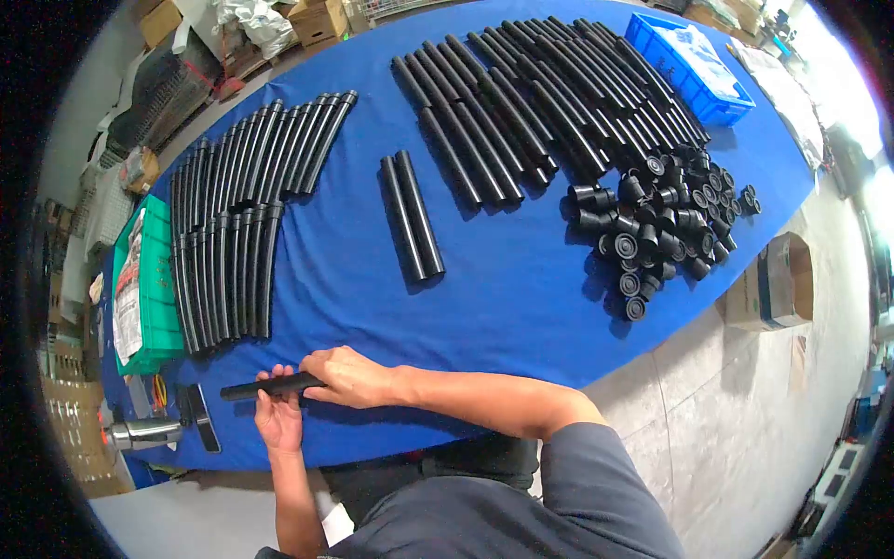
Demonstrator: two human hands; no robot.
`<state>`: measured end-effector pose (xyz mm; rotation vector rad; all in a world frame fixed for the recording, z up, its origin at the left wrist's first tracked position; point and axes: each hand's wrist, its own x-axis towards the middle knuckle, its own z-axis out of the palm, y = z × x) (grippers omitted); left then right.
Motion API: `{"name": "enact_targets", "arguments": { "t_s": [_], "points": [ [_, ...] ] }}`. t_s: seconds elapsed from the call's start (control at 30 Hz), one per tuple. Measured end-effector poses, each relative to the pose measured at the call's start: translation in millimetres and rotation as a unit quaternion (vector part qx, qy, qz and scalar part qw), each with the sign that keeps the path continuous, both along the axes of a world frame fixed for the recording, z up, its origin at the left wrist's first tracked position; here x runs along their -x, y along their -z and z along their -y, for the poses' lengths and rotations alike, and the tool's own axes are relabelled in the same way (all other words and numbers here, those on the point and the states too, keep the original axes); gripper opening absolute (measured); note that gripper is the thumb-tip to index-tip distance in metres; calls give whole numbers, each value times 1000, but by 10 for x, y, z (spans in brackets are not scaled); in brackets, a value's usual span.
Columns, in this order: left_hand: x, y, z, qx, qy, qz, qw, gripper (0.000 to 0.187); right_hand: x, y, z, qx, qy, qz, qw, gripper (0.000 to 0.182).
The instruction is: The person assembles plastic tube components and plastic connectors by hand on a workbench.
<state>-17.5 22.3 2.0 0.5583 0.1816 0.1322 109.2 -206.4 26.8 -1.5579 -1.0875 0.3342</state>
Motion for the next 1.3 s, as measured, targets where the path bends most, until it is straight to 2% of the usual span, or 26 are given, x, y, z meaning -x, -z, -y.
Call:
{"name": "enact_targets", "arguments": {
  "t_s": [0.13, 0.23, 0.33, 0.43, 0.63, 0.73, 0.77, 0.87, 0.97, 1.07, 1.2, 1.3],
  "points": [
    [17, 37, -37, -16, 10, 6, 1000, 34, 18, -7, 15, 17, 17, 47, 999, 33],
    [29, 54, -66, -9, 23, 17, 1000, 35, -32, -41, 7, 7, -16, -47, 999, 33],
    [5, 38, -56, -8, 29, 19, 999, 35, -62, -26, 10, 34, -19, -70, 997, 34],
    [-19, 20, -55, 12, 45, 31, 998, 37, -59, -31, 2, 12, 7, -30, 999, 35],
    [-3, 31, -56, -10, 57, 55, 997, 38, -87, -52, 8, 58, -28, -85, 994, 29],
    [-6, 5, -56, 15, 48, 36, 998, 38, 5, -20, -20, -17, 19, -22, 999, 26],
    [-4, 15, -72, 29, 49, 33, 998, 37, 41, -17, -11, 5, 34, 31, 999, 25],
    [22, 67, -104, 40, 48, 43, 997, 36, 96, -21, -27, 5, 62, 57, 996, 23],
    [7, 42, -84, 28, 48, 45, 997, 36, -114, -229, 60, 111, -73, -145, 980, 29],
    [-6, 23, -75, 26, 49, 45, 997, 35, -23, 29, -29, 26, 1, -57, 998, 31],
    [-8, -21, -26, 10, 14, 8, 1000, 32, 2, -9, -29, 4, 9, -95, 995, 31],
    [-1, -14, -33, 20, 19, 12, 1000, 32, -81, -86, 19, 50, -60, -172, 982, 31]
  ]
}}
